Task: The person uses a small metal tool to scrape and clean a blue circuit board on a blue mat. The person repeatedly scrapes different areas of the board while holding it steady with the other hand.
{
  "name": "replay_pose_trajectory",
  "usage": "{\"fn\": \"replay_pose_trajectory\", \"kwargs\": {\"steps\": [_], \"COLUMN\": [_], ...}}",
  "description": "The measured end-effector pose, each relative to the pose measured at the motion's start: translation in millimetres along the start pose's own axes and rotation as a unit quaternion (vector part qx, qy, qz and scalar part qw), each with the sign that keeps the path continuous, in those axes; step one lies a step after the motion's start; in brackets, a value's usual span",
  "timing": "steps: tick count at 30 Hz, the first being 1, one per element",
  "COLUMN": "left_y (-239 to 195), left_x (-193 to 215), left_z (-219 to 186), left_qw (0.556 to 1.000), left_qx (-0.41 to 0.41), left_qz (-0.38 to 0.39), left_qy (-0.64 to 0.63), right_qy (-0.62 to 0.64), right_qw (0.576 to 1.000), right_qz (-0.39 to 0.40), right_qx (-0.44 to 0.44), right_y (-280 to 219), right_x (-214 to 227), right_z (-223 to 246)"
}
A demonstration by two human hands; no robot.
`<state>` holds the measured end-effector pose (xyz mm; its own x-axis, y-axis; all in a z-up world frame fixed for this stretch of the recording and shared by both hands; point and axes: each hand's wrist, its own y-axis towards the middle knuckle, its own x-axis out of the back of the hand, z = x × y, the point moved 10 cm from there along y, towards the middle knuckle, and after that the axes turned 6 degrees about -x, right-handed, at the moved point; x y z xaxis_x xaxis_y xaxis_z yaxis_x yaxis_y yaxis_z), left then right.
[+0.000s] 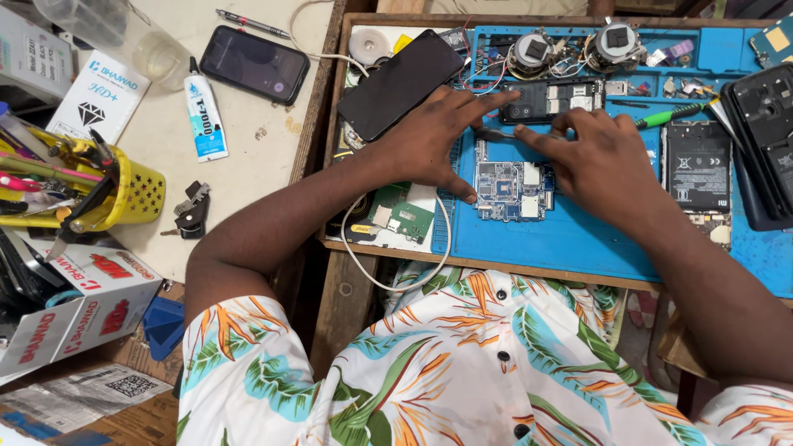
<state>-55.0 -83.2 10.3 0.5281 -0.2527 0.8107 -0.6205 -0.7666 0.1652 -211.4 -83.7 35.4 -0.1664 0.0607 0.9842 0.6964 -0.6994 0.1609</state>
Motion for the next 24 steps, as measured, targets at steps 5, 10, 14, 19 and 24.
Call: {"fn": "replay_pose_trajectory", "kwargs": {"steps": [5, 10, 14, 19, 24], "left_y": [-2.4, -1.2, -0.5, -1.3, -2.2], "left_x": [1.1, -0.4, 0.5, -1.2, -3.2], "left_z": [-1.0, 0.7, -1.4, -0.6, 1.2], "left_qw": [1.000, 0.999, 1.000, 1.000, 1.000], "left_qx": [0.009, 0.032, 0.021, 0.012, 0.024], "left_qz": [-0.011, -0.004, -0.010, -0.009, 0.000], "left_qy": [-0.005, -0.011, -0.014, -0.006, -0.003], "right_qy": [0.033, 0.015, 0.091, 0.053, 0.145], "right_qw": [0.999, 1.000, 0.995, 0.996, 0.977], "right_qz": [0.005, 0.009, 0.044, 0.068, 0.127], "right_qx": [0.022, 0.002, 0.016, -0.016, 0.087], "right_y": [1.9, 3.0, 1.3, -1.2, -9.5], "right_x": [-5.4, -2.1, 2.4, 0.4, -1.1], "right_z": [7.1, 3.4, 11.7, 5.6, 19.1]}}
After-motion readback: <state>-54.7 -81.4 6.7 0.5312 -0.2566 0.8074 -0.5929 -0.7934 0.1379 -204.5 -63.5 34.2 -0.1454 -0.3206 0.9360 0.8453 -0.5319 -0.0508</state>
